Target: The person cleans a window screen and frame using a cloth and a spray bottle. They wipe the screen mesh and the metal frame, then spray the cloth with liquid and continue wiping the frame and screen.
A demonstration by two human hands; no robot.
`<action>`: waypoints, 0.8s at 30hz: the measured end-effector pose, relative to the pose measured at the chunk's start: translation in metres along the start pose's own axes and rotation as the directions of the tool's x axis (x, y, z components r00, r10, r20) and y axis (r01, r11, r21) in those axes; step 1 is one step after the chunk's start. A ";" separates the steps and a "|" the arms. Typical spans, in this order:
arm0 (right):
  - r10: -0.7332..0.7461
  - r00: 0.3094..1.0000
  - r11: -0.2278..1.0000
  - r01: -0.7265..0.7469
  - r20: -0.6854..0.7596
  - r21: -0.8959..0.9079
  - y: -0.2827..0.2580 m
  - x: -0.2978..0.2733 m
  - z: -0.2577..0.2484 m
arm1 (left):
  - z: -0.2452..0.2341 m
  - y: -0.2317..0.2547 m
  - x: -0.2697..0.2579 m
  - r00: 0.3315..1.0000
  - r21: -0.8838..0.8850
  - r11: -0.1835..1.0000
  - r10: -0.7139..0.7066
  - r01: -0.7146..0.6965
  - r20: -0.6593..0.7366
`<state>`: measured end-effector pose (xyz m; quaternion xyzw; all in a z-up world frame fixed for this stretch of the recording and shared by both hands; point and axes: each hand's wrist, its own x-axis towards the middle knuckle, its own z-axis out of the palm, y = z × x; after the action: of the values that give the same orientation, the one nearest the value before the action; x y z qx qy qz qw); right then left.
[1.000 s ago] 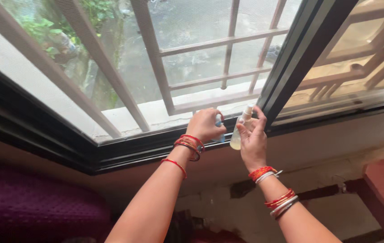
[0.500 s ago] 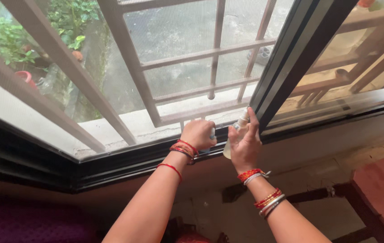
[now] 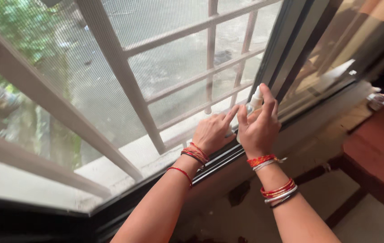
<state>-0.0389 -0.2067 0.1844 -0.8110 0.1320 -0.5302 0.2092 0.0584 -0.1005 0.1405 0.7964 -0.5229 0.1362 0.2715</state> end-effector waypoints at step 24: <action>-0.203 0.944 0.959 0.139 -0.260 -0.246 -0.075 0.082 -0.011 | -0.044 0.008 0.019 0.943 -0.136 0.990 -0.020 -0.027 -0.332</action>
<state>-0.0161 -0.1790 0.2904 -0.7536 0.1482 -0.6386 0.0480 0.0623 -0.0921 0.1879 0.7402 -0.4792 0.2328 0.4102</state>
